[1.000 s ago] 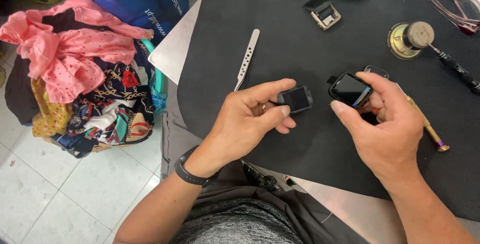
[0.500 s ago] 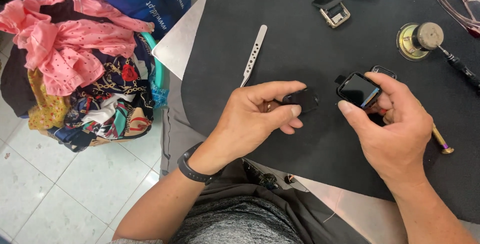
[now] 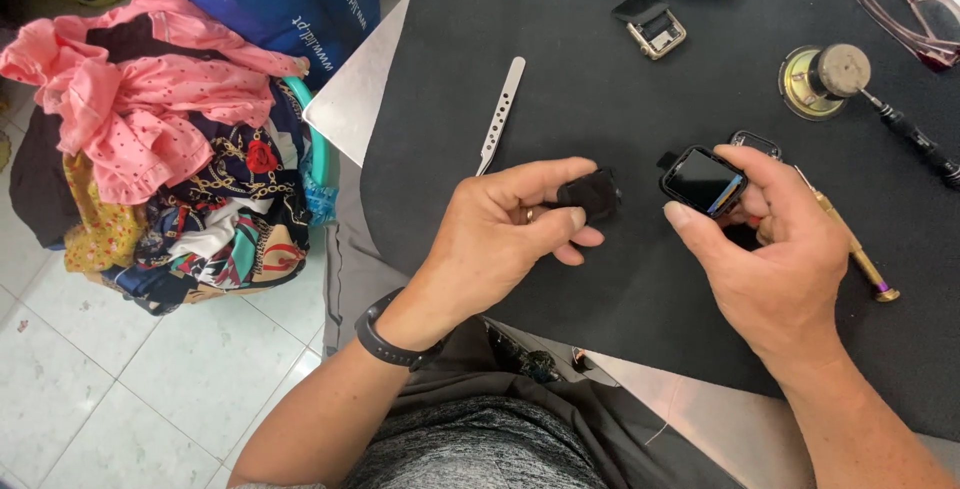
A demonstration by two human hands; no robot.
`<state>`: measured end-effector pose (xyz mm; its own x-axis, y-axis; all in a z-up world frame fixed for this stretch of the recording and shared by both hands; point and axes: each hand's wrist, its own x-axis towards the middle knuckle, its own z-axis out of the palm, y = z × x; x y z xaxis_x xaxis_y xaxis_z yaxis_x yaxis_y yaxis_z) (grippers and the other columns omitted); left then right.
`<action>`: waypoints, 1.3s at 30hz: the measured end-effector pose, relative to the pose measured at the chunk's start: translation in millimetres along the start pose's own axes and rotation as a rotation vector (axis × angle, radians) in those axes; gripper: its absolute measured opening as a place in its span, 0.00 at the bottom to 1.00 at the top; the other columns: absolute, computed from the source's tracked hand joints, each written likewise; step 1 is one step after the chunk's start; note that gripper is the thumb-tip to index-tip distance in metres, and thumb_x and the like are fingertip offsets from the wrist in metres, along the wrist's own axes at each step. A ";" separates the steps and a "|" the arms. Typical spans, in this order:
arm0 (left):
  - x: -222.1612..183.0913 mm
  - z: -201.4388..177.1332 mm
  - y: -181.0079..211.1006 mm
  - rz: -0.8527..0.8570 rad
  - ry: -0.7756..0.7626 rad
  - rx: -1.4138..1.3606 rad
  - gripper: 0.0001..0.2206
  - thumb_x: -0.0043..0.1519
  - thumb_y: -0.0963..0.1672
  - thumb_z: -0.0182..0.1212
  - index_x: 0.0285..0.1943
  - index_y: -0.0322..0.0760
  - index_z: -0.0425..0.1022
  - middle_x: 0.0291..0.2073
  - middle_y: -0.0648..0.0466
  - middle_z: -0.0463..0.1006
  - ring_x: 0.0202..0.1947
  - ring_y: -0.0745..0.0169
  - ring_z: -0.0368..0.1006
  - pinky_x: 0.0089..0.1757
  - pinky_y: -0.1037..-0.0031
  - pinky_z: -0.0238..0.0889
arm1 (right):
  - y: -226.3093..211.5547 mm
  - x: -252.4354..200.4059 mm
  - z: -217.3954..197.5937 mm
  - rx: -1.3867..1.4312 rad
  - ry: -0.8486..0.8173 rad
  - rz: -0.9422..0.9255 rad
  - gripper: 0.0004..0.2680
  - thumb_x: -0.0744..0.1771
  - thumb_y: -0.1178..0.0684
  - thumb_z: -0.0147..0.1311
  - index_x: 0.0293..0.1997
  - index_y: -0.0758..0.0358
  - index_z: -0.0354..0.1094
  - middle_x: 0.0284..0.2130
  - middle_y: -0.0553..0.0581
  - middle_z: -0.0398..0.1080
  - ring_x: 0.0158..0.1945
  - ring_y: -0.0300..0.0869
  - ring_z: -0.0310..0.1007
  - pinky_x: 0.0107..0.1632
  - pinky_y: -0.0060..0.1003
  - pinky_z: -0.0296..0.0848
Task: Repairing a smartwatch by disassembling its components using a precision screwdriver and tweezers on a dedicated work mat.
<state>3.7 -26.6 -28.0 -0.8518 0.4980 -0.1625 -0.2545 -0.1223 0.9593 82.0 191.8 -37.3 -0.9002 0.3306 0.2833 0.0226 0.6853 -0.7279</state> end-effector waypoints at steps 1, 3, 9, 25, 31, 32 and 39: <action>0.2 -0.5 -0.7 0.022 -0.018 -0.005 0.18 0.61 0.38 0.62 0.61 0.31 0.76 0.43 0.45 0.84 0.37 0.55 0.86 0.37 0.75 0.83 | -1.5 -0.1 0.1 0.015 -0.003 0.034 0.17 0.66 0.63 0.69 0.61 0.71 0.71 0.32 0.54 0.63 0.36 0.36 0.65 0.47 0.29 0.72; 0.2 0.1 -2.4 0.020 -0.016 -0.002 0.17 0.61 0.38 0.63 0.61 0.32 0.77 0.42 0.46 0.85 0.35 0.56 0.86 0.36 0.77 0.82 | 0.8 0.0 -0.1 0.003 -0.003 0.022 0.17 0.66 0.62 0.69 0.61 0.71 0.71 0.32 0.53 0.62 0.35 0.36 0.64 0.46 0.29 0.71; 0.5 1.6 -4.3 0.032 0.017 -0.003 0.14 0.63 0.39 0.62 0.58 0.32 0.79 0.30 0.48 0.84 0.27 0.61 0.83 0.30 0.79 0.79 | -1.9 0.3 -1.3 0.017 -0.012 0.046 0.17 0.65 0.61 0.68 0.60 0.69 0.71 0.31 0.51 0.60 0.35 0.36 0.62 0.46 0.29 0.70; 5.6 -24.6 -13.3 0.029 -0.216 -0.265 0.25 0.63 0.31 0.47 0.71 0.33 0.68 0.59 0.47 0.77 0.49 0.49 0.81 0.46 0.75 0.76 | -3.0 -0.7 -0.7 0.011 -0.007 0.099 0.18 0.65 0.61 0.68 0.62 0.68 0.72 0.30 0.50 0.57 0.34 0.34 0.61 0.47 0.28 0.70; 5.8 -25.6 -16.4 0.050 -0.232 -0.289 0.25 0.64 0.31 0.48 0.71 0.33 0.68 0.61 0.46 0.76 0.48 0.50 0.81 0.46 0.75 0.76 | 1.7 -1.5 0.0 0.018 -0.011 0.053 0.18 0.66 0.62 0.68 0.63 0.71 0.71 0.31 0.52 0.62 0.36 0.35 0.63 0.47 0.29 0.70; 5.4 -25.5 -15.9 0.050 -0.231 -0.290 0.25 0.64 0.31 0.48 0.71 0.33 0.68 0.61 0.46 0.76 0.48 0.50 0.81 0.46 0.75 0.76 | 1.1 -1.4 -0.1 0.018 -0.011 0.053 0.18 0.66 0.62 0.68 0.63 0.71 0.71 0.31 0.52 0.62 0.36 0.35 0.63 0.47 0.29 0.70; 2.3 -23.2 -11.8 0.069 -0.206 -0.231 0.21 0.68 0.34 0.51 0.71 0.34 0.68 0.51 0.47 0.80 0.48 0.52 0.81 0.47 0.76 0.75 | 1.0 -1.2 -0.3 0.006 -0.007 0.020 0.17 0.66 0.63 0.68 0.62 0.72 0.71 0.29 0.51 0.55 0.33 0.35 0.58 0.46 0.29 0.69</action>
<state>-5.9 -43.9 -45.1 -0.7657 0.6427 -0.0262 -0.3169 -0.3415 0.8848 83.2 192.2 -38.2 -0.9025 0.3402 0.2642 0.0385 0.6745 -0.7372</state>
